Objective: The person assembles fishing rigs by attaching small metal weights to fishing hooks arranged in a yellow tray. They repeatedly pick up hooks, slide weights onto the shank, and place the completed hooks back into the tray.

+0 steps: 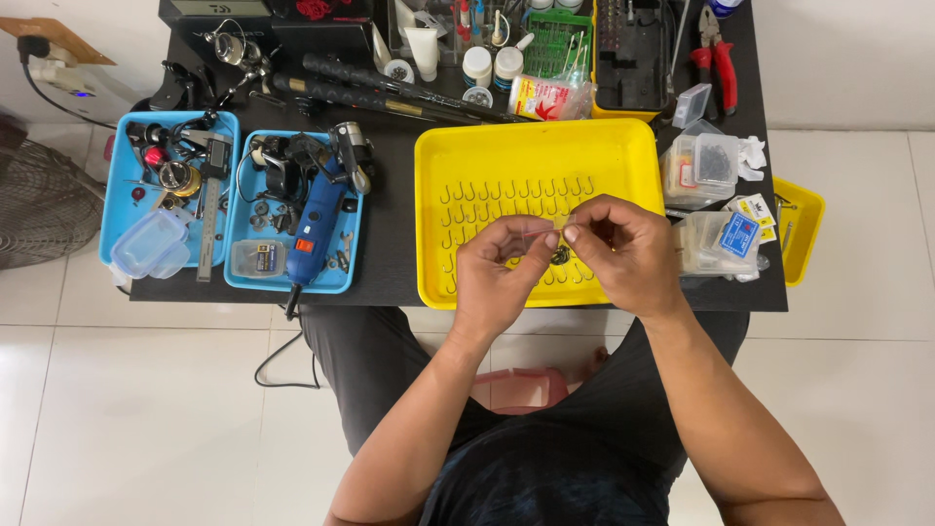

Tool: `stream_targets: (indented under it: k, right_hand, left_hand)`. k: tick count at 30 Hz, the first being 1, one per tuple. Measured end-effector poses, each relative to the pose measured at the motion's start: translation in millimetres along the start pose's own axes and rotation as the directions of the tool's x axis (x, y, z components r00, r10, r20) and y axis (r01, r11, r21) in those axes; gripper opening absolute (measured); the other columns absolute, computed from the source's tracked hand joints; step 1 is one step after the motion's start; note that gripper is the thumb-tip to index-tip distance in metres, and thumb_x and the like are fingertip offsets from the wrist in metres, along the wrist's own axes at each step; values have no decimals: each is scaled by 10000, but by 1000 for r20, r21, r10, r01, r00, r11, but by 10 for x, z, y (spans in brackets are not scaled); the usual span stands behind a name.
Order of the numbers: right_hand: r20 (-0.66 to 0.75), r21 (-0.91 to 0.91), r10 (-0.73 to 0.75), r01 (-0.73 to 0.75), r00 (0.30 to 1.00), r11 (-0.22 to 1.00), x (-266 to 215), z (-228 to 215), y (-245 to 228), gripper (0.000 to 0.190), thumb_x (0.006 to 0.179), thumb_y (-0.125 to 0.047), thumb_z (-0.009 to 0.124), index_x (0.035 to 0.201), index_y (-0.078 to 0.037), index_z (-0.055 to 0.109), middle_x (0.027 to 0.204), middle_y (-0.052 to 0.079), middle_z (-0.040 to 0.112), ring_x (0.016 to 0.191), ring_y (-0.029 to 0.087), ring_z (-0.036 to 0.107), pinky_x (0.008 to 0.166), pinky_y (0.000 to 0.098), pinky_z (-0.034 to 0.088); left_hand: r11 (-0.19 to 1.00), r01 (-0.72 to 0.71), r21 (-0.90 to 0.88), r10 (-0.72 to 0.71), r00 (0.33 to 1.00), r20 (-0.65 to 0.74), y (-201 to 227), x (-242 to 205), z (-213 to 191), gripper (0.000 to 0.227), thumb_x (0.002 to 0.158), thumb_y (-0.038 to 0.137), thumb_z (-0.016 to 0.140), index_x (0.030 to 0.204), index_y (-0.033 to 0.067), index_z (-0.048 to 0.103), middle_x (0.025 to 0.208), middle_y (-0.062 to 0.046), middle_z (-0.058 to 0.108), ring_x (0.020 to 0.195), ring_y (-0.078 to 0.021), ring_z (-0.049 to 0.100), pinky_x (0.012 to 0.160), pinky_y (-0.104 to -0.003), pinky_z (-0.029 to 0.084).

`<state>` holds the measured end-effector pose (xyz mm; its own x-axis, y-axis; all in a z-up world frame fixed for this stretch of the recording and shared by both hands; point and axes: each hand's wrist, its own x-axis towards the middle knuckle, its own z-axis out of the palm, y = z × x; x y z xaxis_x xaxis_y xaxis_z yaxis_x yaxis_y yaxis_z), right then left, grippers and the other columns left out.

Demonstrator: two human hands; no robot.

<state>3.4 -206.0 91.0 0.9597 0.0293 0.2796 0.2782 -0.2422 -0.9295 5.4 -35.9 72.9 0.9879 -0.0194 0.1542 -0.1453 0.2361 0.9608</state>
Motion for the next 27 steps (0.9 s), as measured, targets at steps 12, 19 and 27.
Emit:
stream_targets:
  k: [12, 19, 27]
  right_hand:
    - [-18, 62, 10, -9, 1000, 998, -47, -16, 82, 71, 918, -79, 714, 901, -22, 675, 744, 127, 627, 682, 182, 609, 623, 302, 486]
    - [5, 73, -18, 17, 1000, 997, -123, 13, 100, 97, 873, -55, 703, 962, -15, 701, 789, 134, 650, 691, 183, 609, 606, 302, 472]
    - [33, -36, -136, 137, 990, 990, -74, 64, -184, 114, 826, -10, 763, 928, -39, 720, 820, 119, 681, 703, 193, 606, 566, 285, 424]
  left_hand:
    - [996, 15, -92, -15, 1000, 1, -12, -26, -37, 89, 930, 34, 701, 1012, 2, 714, 875, -143, 759, 859, -200, 751, 820, -343, 615]
    - [995, -101, 24, 100, 994, 41, 62, -55, -71, 62, 974, 62, 660, 967, 8, 689, 864, -160, 758, 870, -251, 761, 805, -390, 617]
    - [979, -168, 115, 156, 982, 107, 68, -83, -70, 43, 962, 61, 670, 965, 24, 693, 857, -150, 755, 838, -276, 773, 764, -393, 621]
